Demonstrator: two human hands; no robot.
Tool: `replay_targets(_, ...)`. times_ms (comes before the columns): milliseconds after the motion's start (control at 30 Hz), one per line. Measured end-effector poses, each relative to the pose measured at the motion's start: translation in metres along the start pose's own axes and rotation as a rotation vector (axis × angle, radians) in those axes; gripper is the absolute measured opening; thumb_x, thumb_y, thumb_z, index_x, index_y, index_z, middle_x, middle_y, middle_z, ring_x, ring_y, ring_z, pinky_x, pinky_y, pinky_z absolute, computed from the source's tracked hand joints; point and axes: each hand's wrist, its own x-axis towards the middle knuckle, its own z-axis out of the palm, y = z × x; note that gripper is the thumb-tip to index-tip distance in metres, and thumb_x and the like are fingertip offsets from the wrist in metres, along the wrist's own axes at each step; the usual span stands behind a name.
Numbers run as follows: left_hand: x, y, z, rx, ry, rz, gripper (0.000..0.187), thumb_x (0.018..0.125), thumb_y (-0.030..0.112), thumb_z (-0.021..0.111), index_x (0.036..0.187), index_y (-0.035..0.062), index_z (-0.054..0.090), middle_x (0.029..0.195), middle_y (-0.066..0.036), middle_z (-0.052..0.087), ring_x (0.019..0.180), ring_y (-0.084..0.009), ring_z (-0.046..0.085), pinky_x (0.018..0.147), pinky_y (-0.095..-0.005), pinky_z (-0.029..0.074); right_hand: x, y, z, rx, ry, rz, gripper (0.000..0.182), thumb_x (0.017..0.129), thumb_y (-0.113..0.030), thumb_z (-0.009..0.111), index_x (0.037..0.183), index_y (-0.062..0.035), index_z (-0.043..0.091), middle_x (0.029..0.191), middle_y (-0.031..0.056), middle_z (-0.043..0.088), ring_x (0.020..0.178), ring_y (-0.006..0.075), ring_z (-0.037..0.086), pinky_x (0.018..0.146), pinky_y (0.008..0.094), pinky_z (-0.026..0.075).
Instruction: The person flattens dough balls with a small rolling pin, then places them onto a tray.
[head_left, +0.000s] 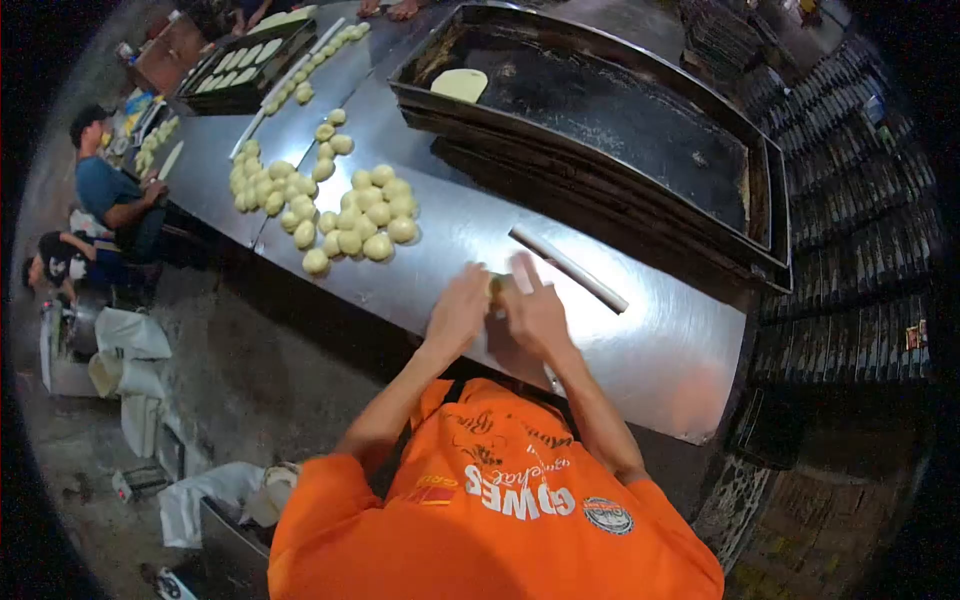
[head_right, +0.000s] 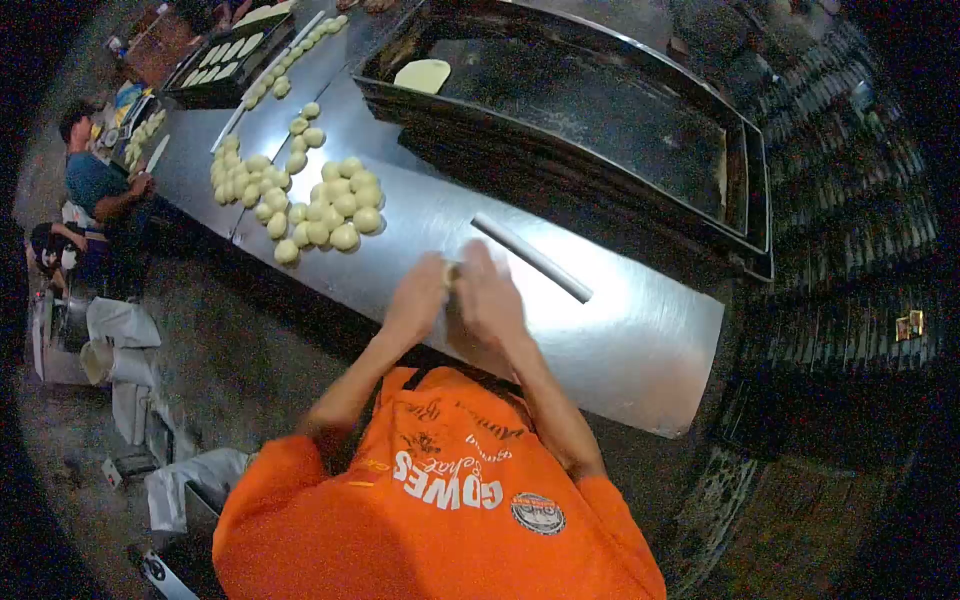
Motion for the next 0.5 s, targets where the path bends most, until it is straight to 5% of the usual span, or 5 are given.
replay_targets(33, -0.003, -0.003, 0.014, 0.062, -0.173, -0.018, 0.042, 0.094, 0.014, 0.056, 0.133, -0.0014, 0.053, 0.141, -0.023, 0.05, 0.13, -0.0402, 0.048, 0.11, -0.0479, 0.038, -0.008, 0.004, 0.024, -0.127, -0.024, -0.246, 0.043, 0.1, -0.027, 0.045, 0.13, 0.0019, 0.054, 0.147, 0.0152, 0.048, 0.136, 0.0382, 0.042, 0.116, 0.0506, 0.029)
replay_targets(67, -0.014, -0.046, 0.055, 0.304, 0.107, 0.375, 0.044, 0.096, 0.02, 0.052, 0.135, -0.0009, 0.052, 0.147, -0.02, 0.046, 0.137, -0.0379, 0.043, 0.112, -0.0511, 0.034, -0.022, 0.012, 0.038, -0.121, -0.016, -0.246, 0.043, 0.1, -0.027, 0.045, 0.13, 0.0019, 0.054, 0.147, 0.0152, 0.048, 0.136, 0.0382, 0.042, 0.116, 0.0506, 0.029)
replay_targets(233, 0.01, -0.023, -0.006, 0.417, -0.154, 0.249, 0.043, 0.099, 0.023, 0.051, 0.133, -0.0022, 0.054, 0.147, -0.02, 0.047, 0.14, -0.0372, 0.04, 0.112, -0.0554, 0.032, -0.032, 0.037, -0.001, -0.038, -0.134, 0.065, 0.041, 0.096, -0.025, 0.052, 0.13, -0.0011, 0.056, 0.144, 0.022, 0.049, 0.138, 0.0352, 0.042, 0.118, 0.0504, 0.025)
replay_targets(367, 0.047, -0.017, -0.039, 0.334, 0.088, 0.185, 0.042, 0.1, 0.02, 0.05, 0.135, -0.0029, 0.052, 0.146, -0.021, 0.047, 0.139, -0.0367, 0.041, 0.115, -0.0525, 0.03, -0.033, 0.086, -0.014, -0.286, 0.174, 0.362, 0.029, 0.09, -0.015, 0.06, 0.117, -0.0047, 0.066, 0.113, 0.0161, 0.063, 0.108, 0.0359, 0.055, 0.097, 0.0495, 0.044)
replay_targets(500, 0.078, -0.016, -0.01, 0.303, 0.141, 0.299, 0.039, 0.101, 0.016, 0.045, 0.135, -0.0039, 0.051, 0.147, -0.022, 0.046, 0.137, -0.0389, 0.042, 0.114, -0.0518, 0.031, -0.036, 0.069, -0.004, -0.182, 0.099, 0.209, 0.034, 0.088, -0.019, 0.065, 0.121, -0.0131, 0.067, 0.107, 0.0115, 0.061, 0.103, 0.0316, 0.055, 0.084, 0.0444, 0.045)
